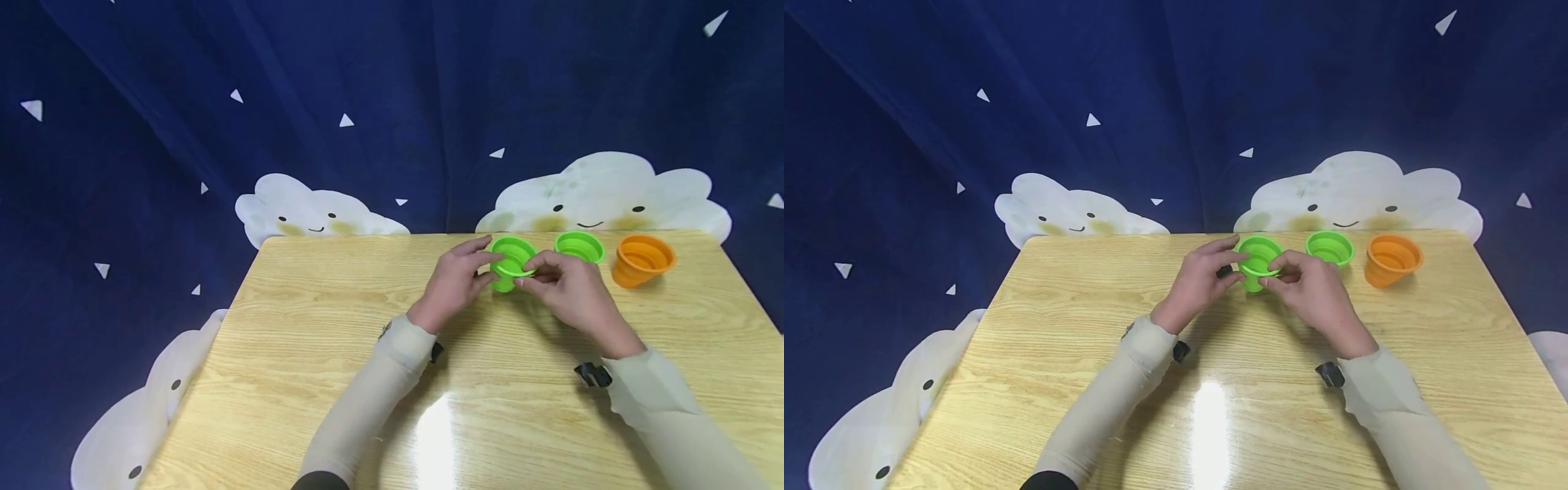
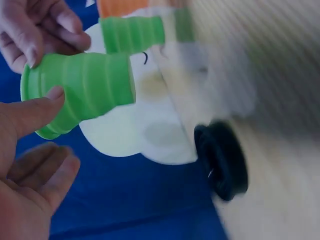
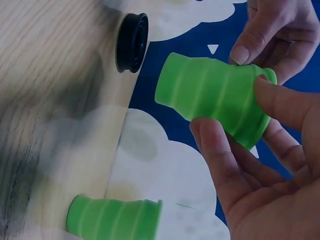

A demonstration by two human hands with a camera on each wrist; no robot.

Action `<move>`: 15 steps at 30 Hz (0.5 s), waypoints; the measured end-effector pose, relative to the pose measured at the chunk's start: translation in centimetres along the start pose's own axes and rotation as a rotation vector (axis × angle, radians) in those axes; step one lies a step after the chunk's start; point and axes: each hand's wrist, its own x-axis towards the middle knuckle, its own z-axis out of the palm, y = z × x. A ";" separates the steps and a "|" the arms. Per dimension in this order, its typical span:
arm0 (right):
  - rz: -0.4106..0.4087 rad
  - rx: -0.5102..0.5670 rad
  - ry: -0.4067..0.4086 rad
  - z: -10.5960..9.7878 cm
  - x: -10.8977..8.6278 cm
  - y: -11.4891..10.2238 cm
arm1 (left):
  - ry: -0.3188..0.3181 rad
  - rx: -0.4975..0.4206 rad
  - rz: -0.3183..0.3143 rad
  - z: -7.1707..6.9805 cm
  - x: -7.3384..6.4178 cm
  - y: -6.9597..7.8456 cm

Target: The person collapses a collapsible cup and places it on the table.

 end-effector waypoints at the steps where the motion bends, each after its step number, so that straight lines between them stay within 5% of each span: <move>1: -0.004 0.000 -0.002 0.0 -0.1 -0.1 | -0.004 0.050 0.062 -0.2 0.0 0.1; 4: -0.020 0.003 -0.004 -0.2 -0.2 -0.3 | -0.008 0.192 0.216 -0.9 -0.1 0.4; 7: -0.043 -0.003 0.002 -0.4 -0.4 -0.6 | 0.008 0.295 0.293 -1.2 -0.2 0.6; 11: -0.140 -0.101 0.050 -0.5 -0.6 -1.1 | 0.018 0.324 0.315 -1.3 -0.3 0.7; 15: -0.352 -0.279 0.141 -0.5 -0.7 -1.3 | 0.017 0.316 0.310 -1.4 -0.5 0.7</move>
